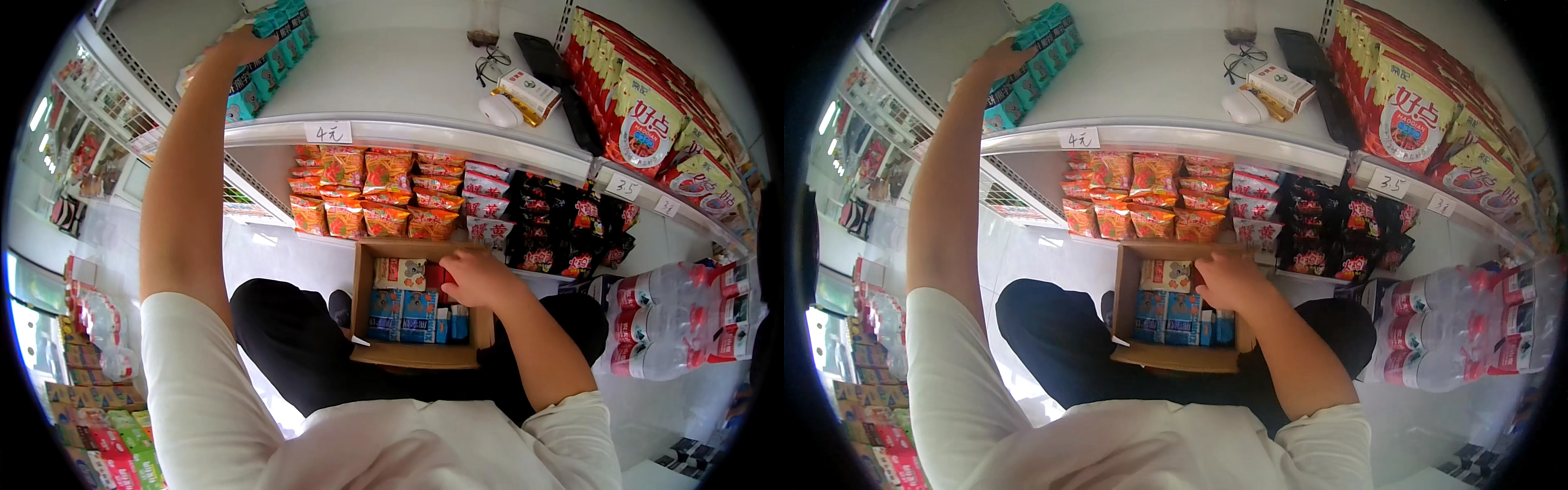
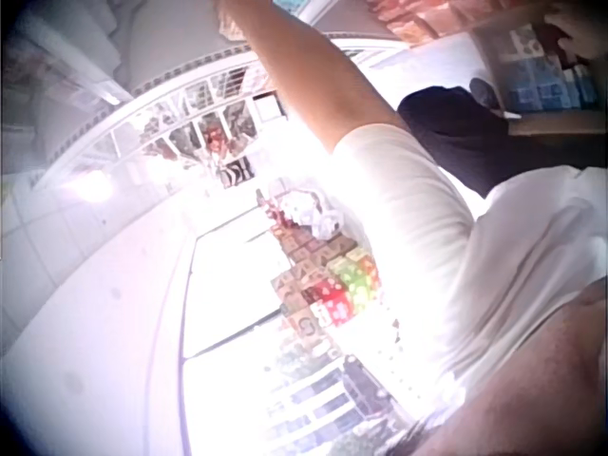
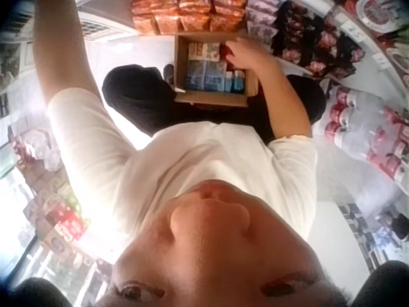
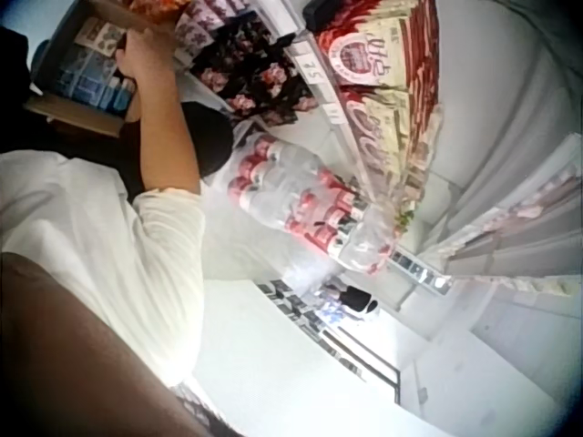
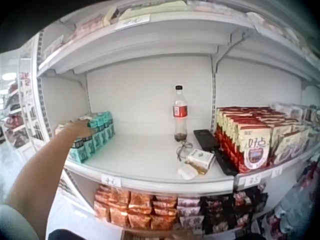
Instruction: The person sits on the floor and restocks snack boxes and packets onto a store shelf. They take items from a cardboard box and place them neatly on the shelf, organizing them by type.
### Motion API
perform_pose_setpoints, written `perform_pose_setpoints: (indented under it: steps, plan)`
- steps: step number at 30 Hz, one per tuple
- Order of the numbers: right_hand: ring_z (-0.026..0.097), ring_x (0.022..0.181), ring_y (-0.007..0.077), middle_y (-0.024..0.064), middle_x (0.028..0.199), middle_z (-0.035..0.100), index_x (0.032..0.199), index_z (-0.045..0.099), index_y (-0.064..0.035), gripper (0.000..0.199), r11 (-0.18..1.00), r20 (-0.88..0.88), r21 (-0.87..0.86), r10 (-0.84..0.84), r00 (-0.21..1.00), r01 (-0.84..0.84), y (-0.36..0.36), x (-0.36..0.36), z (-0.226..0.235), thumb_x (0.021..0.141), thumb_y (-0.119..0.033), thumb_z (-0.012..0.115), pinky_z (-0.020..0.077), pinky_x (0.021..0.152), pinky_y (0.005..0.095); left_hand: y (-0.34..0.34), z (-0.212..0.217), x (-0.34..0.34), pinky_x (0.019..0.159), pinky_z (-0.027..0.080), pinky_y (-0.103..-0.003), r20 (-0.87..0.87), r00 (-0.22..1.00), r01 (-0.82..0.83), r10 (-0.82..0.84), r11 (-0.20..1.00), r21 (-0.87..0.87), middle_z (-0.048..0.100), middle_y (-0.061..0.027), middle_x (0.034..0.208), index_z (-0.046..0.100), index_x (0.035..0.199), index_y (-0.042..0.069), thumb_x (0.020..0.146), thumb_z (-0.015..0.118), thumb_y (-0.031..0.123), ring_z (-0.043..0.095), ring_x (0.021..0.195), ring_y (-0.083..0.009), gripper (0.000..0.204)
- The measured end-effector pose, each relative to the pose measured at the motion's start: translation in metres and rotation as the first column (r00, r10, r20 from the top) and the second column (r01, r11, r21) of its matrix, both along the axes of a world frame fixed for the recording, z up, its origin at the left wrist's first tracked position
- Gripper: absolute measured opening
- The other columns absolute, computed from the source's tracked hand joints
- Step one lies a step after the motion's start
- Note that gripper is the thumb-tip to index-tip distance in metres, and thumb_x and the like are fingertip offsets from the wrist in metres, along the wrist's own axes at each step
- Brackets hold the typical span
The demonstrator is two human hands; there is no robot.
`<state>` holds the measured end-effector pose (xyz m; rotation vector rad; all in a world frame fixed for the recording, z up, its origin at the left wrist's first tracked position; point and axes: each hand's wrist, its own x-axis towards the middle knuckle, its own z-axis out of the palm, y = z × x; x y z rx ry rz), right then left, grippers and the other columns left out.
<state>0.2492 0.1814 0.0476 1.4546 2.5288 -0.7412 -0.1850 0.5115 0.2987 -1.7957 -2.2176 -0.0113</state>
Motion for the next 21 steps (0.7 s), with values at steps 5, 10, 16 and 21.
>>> perform_pose_setpoints:
  steps: [5,10,16,21]
  plan:
    - [0.067,0.114,0.0386,0.017,0.119,0.066,0.12,0.064,-0.0074,0.038,1.0,0.027,-0.006,-0.001,1.0,0.002,-0.009,-0.003,0.005,0.094,-0.035,0.067,0.0536,0.094,0.0548,-0.02,-0.002,0.023,0.116,0.028,-0.073,-0.014,1.0,-0.01,0.011,0.998,0.067,0.044,-0.0138,0.163,0.046,0.158,0.022,0.092,0.059,0.063,0.044,0.147,-0.0444,0.079]
    - [0.068,0.112,0.0374,0.0163,0.118,0.067,0.12,0.064,-0.0072,0.038,0.998,0.032,-0.055,0.015,0.999,-0.013,-0.007,-0.008,0.009,0.094,-0.034,0.068,0.0543,0.091,0.0544,-0.052,0.01,0.051,0.114,0.042,-0.061,0.034,0.99,-0.138,0.133,0.969,0.206,0.057,-0.0184,0.149,0.049,0.154,0.018,0.092,0.059,0.063,0.052,0.138,-0.0463,0.077]
    - [0.068,0.111,0.0368,0.016,0.116,0.068,0.118,0.066,-0.0066,0.038,1.0,0.017,-0.027,-0.005,1.0,0.006,-0.011,-0.007,0.011,0.092,-0.034,0.07,0.0551,0.089,0.0526,-0.078,0.007,0.084,0.114,0.043,-0.058,-0.045,0.994,-0.081,0.097,0.959,0.271,0.054,-0.0185,0.152,0.051,0.154,0.016,0.092,0.058,0.066,0.05,0.14,-0.0464,0.08]
    - [0.068,0.111,0.0369,0.0159,0.112,0.069,0.117,0.068,-0.0063,0.038,0.999,0.016,-0.031,0.013,1.0,-0.012,-0.01,-0.013,0.012,0.091,-0.035,0.072,0.0558,0.089,0.0515,-0.03,0.0,0.029,0.115,0.044,-0.054,-0.043,0.999,0.002,0.006,0.983,0.181,0.057,-0.0179,0.15,0.051,0.153,0.011,0.091,0.058,0.068,0.052,0.139,-0.044,0.084]
